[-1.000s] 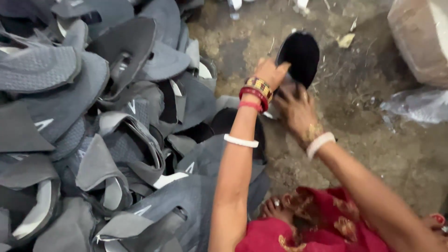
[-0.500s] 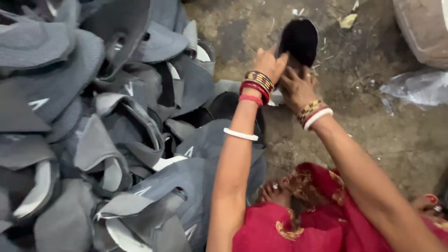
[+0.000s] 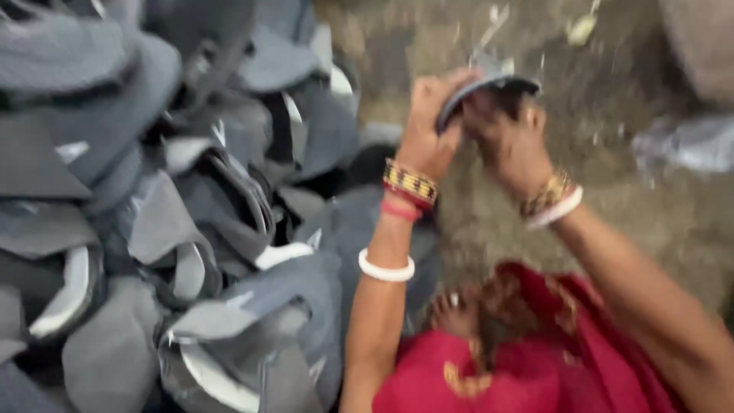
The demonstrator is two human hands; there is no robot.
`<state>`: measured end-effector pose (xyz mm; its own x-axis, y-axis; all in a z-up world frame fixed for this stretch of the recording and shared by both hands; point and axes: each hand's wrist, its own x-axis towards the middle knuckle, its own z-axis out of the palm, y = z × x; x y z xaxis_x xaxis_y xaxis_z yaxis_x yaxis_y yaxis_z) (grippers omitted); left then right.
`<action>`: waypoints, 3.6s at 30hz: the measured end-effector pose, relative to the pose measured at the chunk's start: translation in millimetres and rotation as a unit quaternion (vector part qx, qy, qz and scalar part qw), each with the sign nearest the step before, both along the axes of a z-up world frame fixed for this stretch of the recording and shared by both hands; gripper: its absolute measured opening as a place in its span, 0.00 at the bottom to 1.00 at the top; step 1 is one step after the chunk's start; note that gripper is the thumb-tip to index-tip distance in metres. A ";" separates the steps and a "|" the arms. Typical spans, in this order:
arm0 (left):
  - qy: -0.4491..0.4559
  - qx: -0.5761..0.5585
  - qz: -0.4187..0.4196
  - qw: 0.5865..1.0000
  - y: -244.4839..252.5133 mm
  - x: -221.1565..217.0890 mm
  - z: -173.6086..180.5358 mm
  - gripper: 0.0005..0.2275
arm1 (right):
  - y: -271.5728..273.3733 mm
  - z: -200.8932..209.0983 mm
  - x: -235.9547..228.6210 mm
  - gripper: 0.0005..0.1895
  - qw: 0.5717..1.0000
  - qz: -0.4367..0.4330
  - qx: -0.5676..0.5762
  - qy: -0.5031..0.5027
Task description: The person sits on the floor and scrubs the soles and insoles of grey slip-on shoes using a sanding block. They repeatedly pick up shoes from a pile, rub the surfaces, and place them back down.
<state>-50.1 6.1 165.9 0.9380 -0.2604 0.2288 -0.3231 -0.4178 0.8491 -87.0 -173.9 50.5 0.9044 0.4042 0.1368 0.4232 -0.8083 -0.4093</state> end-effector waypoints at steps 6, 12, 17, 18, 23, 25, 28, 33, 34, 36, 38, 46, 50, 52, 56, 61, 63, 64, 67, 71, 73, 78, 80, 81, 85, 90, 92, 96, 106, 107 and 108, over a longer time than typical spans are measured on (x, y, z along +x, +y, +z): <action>-0.064 0.073 0.074 0.993 7.0 -0.7 -95.1 0.18 | 6.2 -5.9 15.0 0.36 0.998 -0.040 -0.028 -0.043; -0.054 0.132 0.095 0.985 -32.9 20.4 -78.9 0.16 | 11.9 -27.7 -7.8 0.32 0.999 -0.002 -0.045 0.029; -0.010 0.174 0.068 0.982 -75.1 74.6 -74.3 0.14 | -13.2 8.4 7.6 0.26 0.998 -0.056 0.017 -0.009; 0.001 0.192 0.061 0.979 -79.7 85.8 -81.4 0.14 | -21.4 3.8 12.9 0.26 0.996 -0.078 0.041 0.001; 0.020 0.235 0.060 0.970 -87.5 97.6 -97.7 0.14 | -46.8 -31.7 38.0 0.29 0.991 -0.078 0.062 0.085; 0.068 0.238 0.053 0.967 -83.7 96.0 -95.2 0.15 | -44.6 -28.6 42.7 0.22 0.986 -0.094 0.040 0.135; 0.003 0.182 0.061 0.981 -66.6 80.6 -97.6 0.13 | -23.1 -3.8 12.7 0.24 0.992 -0.080 0.019 0.096; -0.070 0.117 -0.010 0.991 -39.1 38.9 2.7 0.19 | -4.9 -10.7 -0.7 0.28 0.996 -0.011 -0.083 -0.005; -0.084 0.127 -0.030 0.988 -37.9 29.5 22.6 0.20 | -4.7 7.2 5.9 0.26 0.994 -0.016 -0.096 0.050; -0.110 0.127 0.006 0.986 -36.4 14.5 29.7 0.18 | -13.7 52.2 -6.6 0.24 0.997 0.003 -0.055 0.054; -0.173 0.119 0.057 0.976 -31.5 16.0 38.1 0.16 | -37.7 103.6 6.1 0.22 0.999 0.030 -0.023 0.020; -0.125 -0.114 0.199 0.965 -8.5 -47.0 26.3 0.12 | -115.1 168.6 -1.2 0.28 0.872 -0.078 0.409 0.259; -0.194 -0.161 0.212 0.944 -9.4 -43.0 53.7 0.10 | -117.3 155.1 13.7 0.26 0.882 -0.145 0.403 0.193; -0.158 -0.224 0.210 0.939 -13.3 -40.8 45.2 0.09 | -125.0 144.3 26.3 0.24 0.889 -0.205 0.390 0.124; -0.006 -0.305 0.163 0.938 6.2 -41.6 -94.1 0.10 | -142.3 113.1 62.3 0.31 0.720 -0.007 0.677 0.155; 0.017 -0.211 0.174 0.962 37.3 -60.6 -146.1 0.12 | -81.6 101.7 111.2 0.37 0.367 0.025 0.869 0.332; 0.055 -0.093 0.182 0.977 33.5 -59.1 -89.7 0.12 | -60.7 78.5 110.8 0.35 0.354 -0.013 0.865 0.356; 0.090 0.026 0.189 0.978 32.1 -57.4 -62.5 0.12 | -49.7 66.2 111.7 0.34 0.338 -0.048 0.859 0.381; -0.142 0.190 0.107 0.966 13.9 -48.1 -11.6 0.26 | -35.1 55.1 84.2 0.31 0.389 -0.074 0.822 0.409; -0.077 0.274 0.057 0.957 -9.5 -57.7 -63.7 0.29 | -49.0 -19.5 67.3 0.29 0.441 -0.096 0.792 0.412; 0.016 0.350 0.044 0.935 -24.9 -67.6 -78.0 0.34 | -67.5 -71.9 56.6 0.29 0.468 -0.115 0.779 0.402; 0.080 0.356 0.062 0.929 -27.0 -61.4 -61.2 0.43 | -77.7 -68.5 55.2 0.30 0.431 -0.143 0.810 0.370; 0.072 0.315 0.073 0.943 -23.4 -53.7 -58.5 0.48 | -71.8 -44.7 57.2 0.32 0.433 -0.128 0.818 0.355; 0.058 0.302 0.059 0.950 -23.5 -54.4 -63.3 0.53 | -67.6 -31.3 56.9 0.33 0.405 -0.109 0.832 0.362; -0.089 0.533 0.084 0.837 -23.8 -59.0 -198.9 0.42 | -56.7 -14.5 52.5 0.32 0.313 -0.096 0.869 0.371; -0.013 0.529 0.102 0.842 -40.4 -61.8 -156.0 0.33 | -59.7 -47.3 45.5 0.31 0.369 -0.103 0.847 0.369; 0.109 0.441 0.087 0.887 -47.5 -57.0 -104.9 0.40 | -60.2 -34.4 48.0 0.30 0.383 -0.105 0.840 0.370; 0.016 0.471 0.048 0.881 -42.4 -61.8 -109.6 0.55 | -55.4 23.7 41.6 0.28 0.451 -0.100 0.817 0.344; 0.053 0.517 0.026 0.854 -50.8 -68.1 -130.6 0.50 | -18.2 -6.4 5.3 0.33 0.976 -0.086 -0.092 -0.176; 0.053 0.518 0.023 0.853 -47.7 -69.6 -139.1 0.50 | -18.9 -3.2 -1.4 0.33 0.976 -0.089 -0.091 -0.174; 0.023 0.537 0.035 0.843 -44.6 -70.9 -147.1 0.44 | -19.7 0.4 -7.8 0.33 0.978 -0.091 -0.100 -0.160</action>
<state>-121.0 -38.5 18.8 0.9611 -0.2384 -0.1397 -0.2434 -0.9697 -0.0199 -94.8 -193.6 50.9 0.8881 0.2875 0.3586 0.3444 -0.9329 -0.1050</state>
